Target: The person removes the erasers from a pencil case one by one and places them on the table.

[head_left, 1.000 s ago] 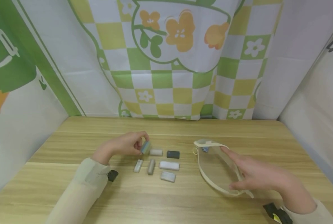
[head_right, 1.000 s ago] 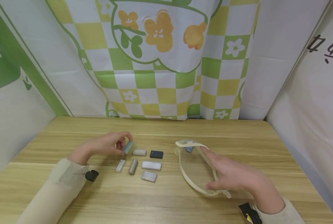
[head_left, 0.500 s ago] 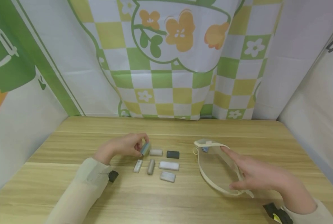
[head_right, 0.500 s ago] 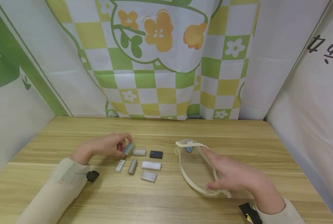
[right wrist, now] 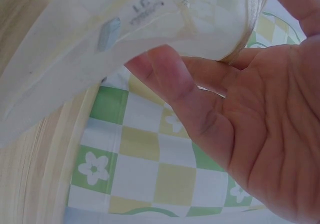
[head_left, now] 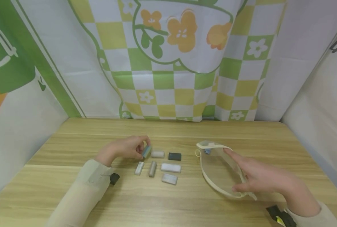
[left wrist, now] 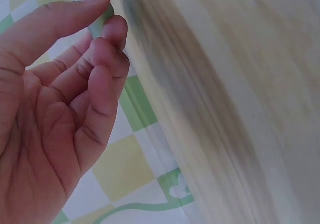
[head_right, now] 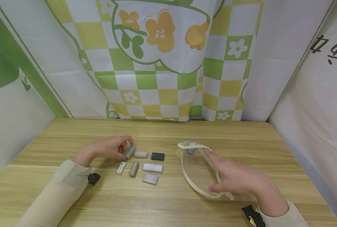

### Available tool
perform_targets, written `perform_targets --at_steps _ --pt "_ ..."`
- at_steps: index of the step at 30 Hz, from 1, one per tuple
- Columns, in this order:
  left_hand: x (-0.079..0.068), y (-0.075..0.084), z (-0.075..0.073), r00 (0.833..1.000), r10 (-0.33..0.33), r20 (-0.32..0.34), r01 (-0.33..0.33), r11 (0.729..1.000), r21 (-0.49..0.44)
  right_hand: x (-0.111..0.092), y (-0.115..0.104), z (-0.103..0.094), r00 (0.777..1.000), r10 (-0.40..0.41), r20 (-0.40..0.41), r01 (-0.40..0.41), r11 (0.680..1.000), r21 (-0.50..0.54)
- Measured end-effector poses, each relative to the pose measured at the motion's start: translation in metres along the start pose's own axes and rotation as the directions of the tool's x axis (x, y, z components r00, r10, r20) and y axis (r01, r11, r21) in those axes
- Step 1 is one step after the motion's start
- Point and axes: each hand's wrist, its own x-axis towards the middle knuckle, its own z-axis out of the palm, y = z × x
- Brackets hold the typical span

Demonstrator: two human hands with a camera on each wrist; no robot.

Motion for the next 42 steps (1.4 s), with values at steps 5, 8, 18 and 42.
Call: perform_targets --at_steps 5,8,18,42 --pt "-0.0006 -0.0017 -0.0001 1.0 0.013 -0.008 -0.013 1.0 0.001 0.0006 0.0006 0.0009 1.0 -0.008 -0.003 0.008 1.0 -0.003" --pt "-0.0017 -0.0024 -0.0008 1.0 0.02 -0.013 -0.02 1.0 0.002 0.0012 0.0009 0.0012 1.0 -0.006 -0.003 0.006 1.0 -0.008" --pt "-0.0021 -0.0016 -0.0021 1.0 0.006 -0.004 -0.006 1.0 0.002 0.0012 -0.001 -0.0012 1.0 0.005 -0.021 -0.006 0.999 -0.037" --pt "-0.0006 -0.002 0.0007 1.0 -0.011 0.013 0.011 1.0 0.019 0.0016 0.0007 0.0025 1.0 -0.011 -0.029 0.01 0.999 -0.05"
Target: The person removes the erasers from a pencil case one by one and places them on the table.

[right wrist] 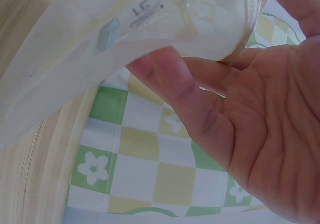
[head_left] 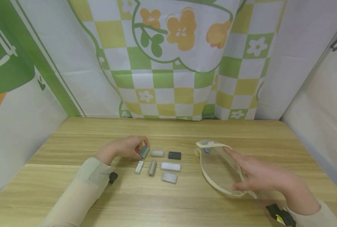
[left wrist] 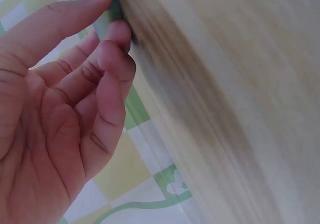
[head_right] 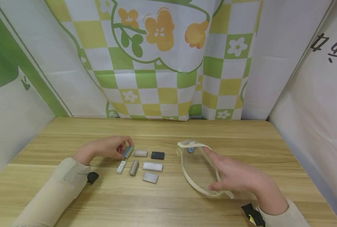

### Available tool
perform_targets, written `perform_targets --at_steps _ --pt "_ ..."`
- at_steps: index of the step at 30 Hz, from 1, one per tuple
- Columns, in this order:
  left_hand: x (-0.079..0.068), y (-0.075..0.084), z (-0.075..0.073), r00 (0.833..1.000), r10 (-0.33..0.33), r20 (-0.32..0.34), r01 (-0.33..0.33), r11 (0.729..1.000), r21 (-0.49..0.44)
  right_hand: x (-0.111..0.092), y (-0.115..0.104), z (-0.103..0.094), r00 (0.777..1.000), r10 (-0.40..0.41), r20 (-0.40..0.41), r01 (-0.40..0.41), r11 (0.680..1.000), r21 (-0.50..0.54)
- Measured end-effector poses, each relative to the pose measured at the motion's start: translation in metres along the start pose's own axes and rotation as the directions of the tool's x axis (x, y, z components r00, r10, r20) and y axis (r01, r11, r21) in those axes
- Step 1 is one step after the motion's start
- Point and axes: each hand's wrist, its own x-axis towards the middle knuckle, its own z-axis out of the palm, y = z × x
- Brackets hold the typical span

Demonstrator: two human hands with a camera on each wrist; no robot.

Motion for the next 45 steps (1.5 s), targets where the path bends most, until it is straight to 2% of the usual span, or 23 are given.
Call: perform_targets --at_steps 5,11,17,23,30,34,39,45 --pt "-0.003 0.002 0.0 0.999 -0.039 0.005 0.04 0.999 -0.02 -0.002 -0.002 -0.001 1.0 0.005 0.008 -0.005 1.0 0.009" --pt "-0.009 0.007 0.001 0.996 -0.085 -0.033 0.084 0.996 -0.027 -0.001 -0.002 -0.001 1.0 -0.001 0.018 0.001 1.0 0.026" --pt "-0.011 0.007 -0.001 0.996 -0.013 -0.09 0.012 1.0 -0.019 -0.002 -0.003 -0.003 0.999 0.018 0.03 -0.019 0.999 0.04" --pt "-0.014 0.014 -0.003 0.992 0.017 -0.127 -0.015 1.0 0.014 -0.002 -0.003 -0.003 0.999 0.019 0.029 -0.02 0.999 0.04" --pt "-0.014 0.037 -0.004 0.977 0.11 -0.183 -0.094 0.991 0.094 -0.002 -0.001 -0.003 0.999 0.011 0.033 -0.013 0.999 0.049" --pt "-0.013 0.051 -0.001 0.962 0.166 -0.216 -0.131 0.977 0.168 -0.002 -0.001 -0.001 1.0 0.001 0.018 -0.001 1.0 0.031" --pt "-0.006 0.068 0.005 0.943 0.221 -0.249 -0.154 0.953 0.261 -0.002 0.0 0.0 1.0 0.005 0.008 -0.005 1.0 0.001" --pt "0.001 0.086 0.013 0.932 0.243 -0.269 -0.159 0.941 0.298 -0.001 0.0 0.001 1.0 -0.001 0.02 0.0 1.0 0.03"
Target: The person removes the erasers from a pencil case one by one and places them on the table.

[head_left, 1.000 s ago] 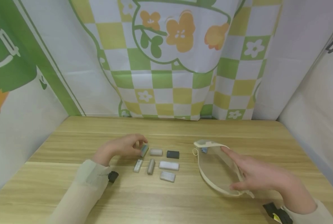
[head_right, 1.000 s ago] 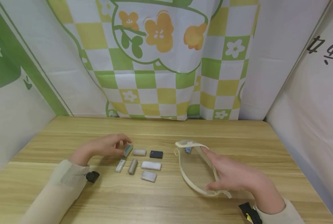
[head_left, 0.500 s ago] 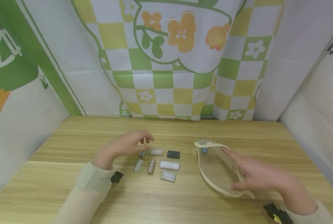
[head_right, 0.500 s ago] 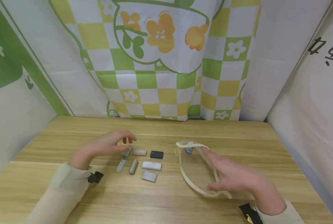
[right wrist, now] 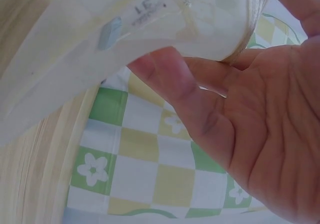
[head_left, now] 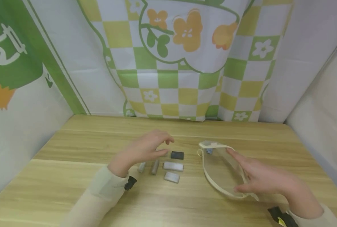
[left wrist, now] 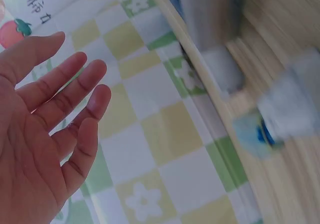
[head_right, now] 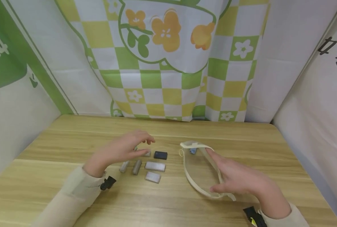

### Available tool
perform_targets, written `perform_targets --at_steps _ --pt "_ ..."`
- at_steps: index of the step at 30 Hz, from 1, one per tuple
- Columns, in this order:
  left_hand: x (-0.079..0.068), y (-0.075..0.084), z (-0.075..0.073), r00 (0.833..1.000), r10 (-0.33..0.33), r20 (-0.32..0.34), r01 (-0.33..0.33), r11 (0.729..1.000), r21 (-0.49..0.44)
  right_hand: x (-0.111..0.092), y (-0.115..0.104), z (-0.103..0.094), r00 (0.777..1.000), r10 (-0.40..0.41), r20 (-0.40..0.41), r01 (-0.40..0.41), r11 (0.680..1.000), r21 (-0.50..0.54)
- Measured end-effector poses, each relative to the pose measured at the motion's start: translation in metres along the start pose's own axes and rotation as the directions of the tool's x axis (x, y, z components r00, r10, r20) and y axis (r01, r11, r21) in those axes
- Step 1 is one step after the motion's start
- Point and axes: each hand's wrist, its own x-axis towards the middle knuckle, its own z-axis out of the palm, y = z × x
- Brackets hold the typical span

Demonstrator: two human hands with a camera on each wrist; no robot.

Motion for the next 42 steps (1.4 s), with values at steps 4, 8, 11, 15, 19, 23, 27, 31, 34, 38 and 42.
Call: perform_targets --at_steps 4,8,11,15,19,23,27,31,34,38,42 --pt "0.008 0.012 0.003 0.999 0.034 -0.023 -0.034 0.999 0.0 0.001 0.0 0.0 1.0 0.005 0.0 -0.005 1.0 0.006" --pt "0.017 0.026 0.005 0.996 0.079 -0.028 -0.079 0.997 0.0 0.002 0.0 0.0 1.0 -0.008 -0.009 0.008 1.0 -0.003" --pt "0.024 0.036 0.009 0.995 0.099 -0.029 -0.098 0.995 0.015 0.002 0.001 0.0 1.0 -0.013 -0.016 0.013 1.0 -0.004" --pt "0.033 0.046 0.015 0.989 0.138 -0.052 -0.137 0.99 0.026 0.003 0.0 0.001 1.0 0.007 -0.013 -0.007 1.0 -0.002" --pt "0.044 0.054 0.021 0.985 0.16 -0.069 -0.161 0.987 -0.007 0.002 -0.002 0.0 0.999 0.014 -0.032 -0.015 1.0 -0.022" --pt "0.054 0.063 0.024 0.986 0.149 -0.072 -0.151 0.988 -0.025 0.001 -0.003 -0.002 0.999 0.015 -0.051 -0.016 1.0 -0.02" --pt "0.06 0.067 0.027 0.983 0.165 -0.086 -0.167 0.986 -0.016 0.001 -0.005 -0.002 0.998 0.012 -0.064 -0.015 0.999 -0.032" --pt "0.066 0.073 0.031 0.977 0.196 -0.08 -0.199 0.98 -0.019 0.001 -0.006 -0.003 0.998 0.019 -0.064 -0.021 0.999 -0.026" --pt "0.069 0.079 0.035 0.974 0.221 -0.052 -0.222 0.975 -0.016 0.001 -0.008 -0.003 0.998 0.027 -0.057 -0.028 0.999 -0.021" --pt "0.072 0.087 0.041 0.978 0.207 0.015 -0.206 0.978 -0.019 0.001 -0.009 -0.001 0.998 0.03 -0.046 -0.031 0.999 -0.009" --pt "0.074 0.091 0.047 0.984 0.175 0.042 -0.173 0.984 -0.052 0.001 -0.01 0.001 0.998 0.028 -0.049 -0.028 1.0 0.009"
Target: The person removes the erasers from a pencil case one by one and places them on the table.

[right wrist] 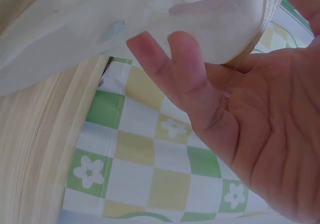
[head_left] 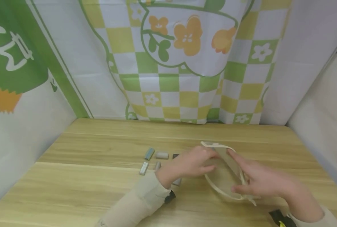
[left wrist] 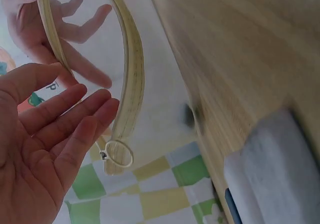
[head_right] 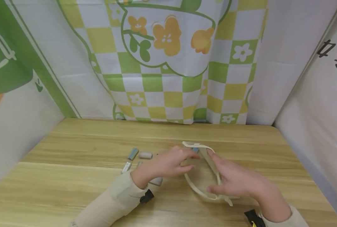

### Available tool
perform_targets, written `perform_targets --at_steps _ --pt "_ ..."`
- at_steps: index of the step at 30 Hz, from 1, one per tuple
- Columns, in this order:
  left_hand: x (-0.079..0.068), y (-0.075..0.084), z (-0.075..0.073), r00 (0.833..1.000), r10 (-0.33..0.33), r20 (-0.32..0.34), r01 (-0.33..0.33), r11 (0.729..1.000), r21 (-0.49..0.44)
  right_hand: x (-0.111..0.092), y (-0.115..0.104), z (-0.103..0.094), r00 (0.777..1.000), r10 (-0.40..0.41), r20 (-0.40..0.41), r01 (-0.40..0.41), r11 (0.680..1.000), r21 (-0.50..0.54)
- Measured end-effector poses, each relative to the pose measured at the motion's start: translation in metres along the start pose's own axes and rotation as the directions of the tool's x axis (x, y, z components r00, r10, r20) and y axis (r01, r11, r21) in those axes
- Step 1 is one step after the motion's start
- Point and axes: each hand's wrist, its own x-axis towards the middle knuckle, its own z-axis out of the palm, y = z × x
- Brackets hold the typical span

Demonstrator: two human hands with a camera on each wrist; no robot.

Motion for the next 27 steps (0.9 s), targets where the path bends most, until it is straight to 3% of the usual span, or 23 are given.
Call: perform_targets --at_steps 6,10,15,19,24,27 --pt "0.002 0.001 0.006 0.999 -0.037 0.037 0.04 0.997 -0.072 -0.001 0.002 0.002 1.0 -0.005 -0.019 0.004 1.0 -0.017" --pt "0.003 0.002 0.01 0.996 -0.053 0.065 0.058 0.996 -0.072 -0.001 0.002 0.003 0.999 -0.02 -0.029 0.019 0.999 -0.043" --pt "0.004 0.003 0.014 0.997 -0.065 0.03 0.068 0.995 -0.076 -0.001 0.001 0.004 0.998 -0.037 -0.043 0.035 0.998 -0.06" --pt "0.008 0.006 0.017 0.993 -0.114 0.015 0.115 0.988 -0.105 -0.001 0.0 0.003 0.998 -0.049 -0.05 0.046 0.997 -0.069" --pt "0.014 0.007 0.026 0.98 -0.176 0.093 0.192 0.961 -0.2 0.0 -0.001 0.002 0.998 -0.055 -0.023 0.053 0.996 -0.073" --pt "0.017 0.006 0.03 0.964 -0.228 0.135 0.252 0.946 -0.202 0.001 -0.002 0.002 0.999 -0.039 -0.004 0.039 0.997 -0.061"
